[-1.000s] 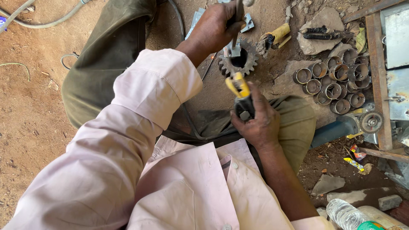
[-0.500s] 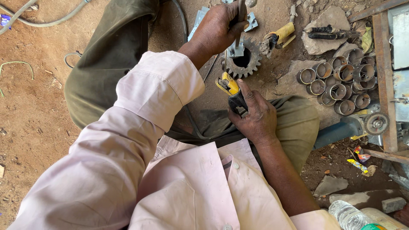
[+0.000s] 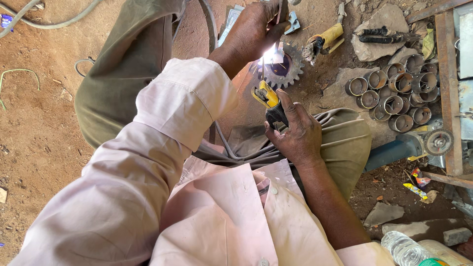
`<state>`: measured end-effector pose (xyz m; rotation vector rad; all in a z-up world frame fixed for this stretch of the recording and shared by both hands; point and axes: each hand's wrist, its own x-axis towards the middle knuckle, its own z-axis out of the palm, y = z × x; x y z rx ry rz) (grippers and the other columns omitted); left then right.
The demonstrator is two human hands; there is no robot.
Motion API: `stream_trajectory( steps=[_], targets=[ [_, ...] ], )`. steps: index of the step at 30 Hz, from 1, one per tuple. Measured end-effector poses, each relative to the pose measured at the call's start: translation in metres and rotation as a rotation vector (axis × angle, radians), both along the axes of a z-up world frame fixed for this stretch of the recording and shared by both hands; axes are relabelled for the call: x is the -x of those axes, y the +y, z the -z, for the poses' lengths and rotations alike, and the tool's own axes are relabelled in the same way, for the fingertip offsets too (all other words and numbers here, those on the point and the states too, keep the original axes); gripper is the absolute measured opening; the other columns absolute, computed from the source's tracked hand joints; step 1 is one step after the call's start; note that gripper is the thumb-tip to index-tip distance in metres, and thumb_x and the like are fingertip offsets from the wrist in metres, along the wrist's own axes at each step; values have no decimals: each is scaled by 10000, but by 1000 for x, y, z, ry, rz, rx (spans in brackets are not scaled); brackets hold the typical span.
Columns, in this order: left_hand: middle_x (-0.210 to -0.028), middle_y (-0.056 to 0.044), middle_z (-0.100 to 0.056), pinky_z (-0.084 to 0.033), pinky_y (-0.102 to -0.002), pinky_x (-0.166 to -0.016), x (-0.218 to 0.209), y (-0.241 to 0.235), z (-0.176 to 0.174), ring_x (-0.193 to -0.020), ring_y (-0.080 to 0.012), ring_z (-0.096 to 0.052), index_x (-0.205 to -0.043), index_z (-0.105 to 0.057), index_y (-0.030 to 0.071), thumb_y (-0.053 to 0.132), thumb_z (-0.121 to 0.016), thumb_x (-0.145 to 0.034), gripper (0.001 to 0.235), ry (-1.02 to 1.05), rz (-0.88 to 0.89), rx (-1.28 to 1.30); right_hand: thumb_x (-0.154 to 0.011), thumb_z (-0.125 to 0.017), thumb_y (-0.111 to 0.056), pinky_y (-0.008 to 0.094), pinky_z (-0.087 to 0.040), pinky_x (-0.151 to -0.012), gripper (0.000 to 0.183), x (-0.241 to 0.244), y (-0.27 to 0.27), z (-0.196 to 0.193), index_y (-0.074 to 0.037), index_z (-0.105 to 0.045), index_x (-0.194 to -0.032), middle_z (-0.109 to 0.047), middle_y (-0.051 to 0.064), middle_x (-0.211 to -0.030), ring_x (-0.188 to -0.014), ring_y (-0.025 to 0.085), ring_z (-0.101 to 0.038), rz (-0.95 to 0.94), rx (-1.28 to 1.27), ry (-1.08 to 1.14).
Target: The person sits on the ground and uses a handheld welding tool to attach small metal plates to a large gear-like component. They repeatedly pick up plates, position them on the gear, and weld them in place, creating sparks. The person handles multiple metal plates and the gear throughout the process.
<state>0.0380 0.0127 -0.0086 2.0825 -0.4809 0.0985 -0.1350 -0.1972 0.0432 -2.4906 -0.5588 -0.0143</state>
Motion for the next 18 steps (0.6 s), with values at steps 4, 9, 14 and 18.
stream_trajectory(
  steps=[4, 9, 14, 18],
  targets=[
    [-832, -146, -725, -566, -428, -651, 0, -1, 5, -743, -273, -734, -1026, -681, 38, 178, -751, -980, 163, -107, -34, 66, -759, -847, -233, 460, -580, -724, 875, -1, -2, 2, -183, -444, -1534, -650, 136, -1010, -827, 328, -703, -15, -2, -14],
    [-848, -158, -693, -535, -450, -670, 0, 0, 5, -764, -341, -688, -1041, -644, 55, 155, -760, -986, 162, -293, -12, 54, -769, -833, -188, 442, -590, -762, 825, 0, 1, 4, -204, -482, -1515, -669, 133, -1035, -875, 334, -707, 12, -69, -80],
    [-762, -114, -666, -518, -408, -619, 0, -1, -5, -676, -272, -667, -968, -601, 55, 101, -746, -1008, 157, -115, 29, 79, -823, -836, -200, 451, -570, -745, 770, 3, -4, -8, -136, -493, -1509, -658, 140, -1014, -857, 338, -689, -91, -100, -100],
    [-747, -95, -668, -524, -385, -599, 1, -1, -11, -657, -223, -686, -954, -585, 52, 67, -735, -1003, 159, -91, 38, 91, -784, -826, -205, 457, -569, -731, 773, 11, -11, -19, -124, -514, -1486, -667, 142, -1003, -820, 332, -682, -174, -93, -90]
  ],
)
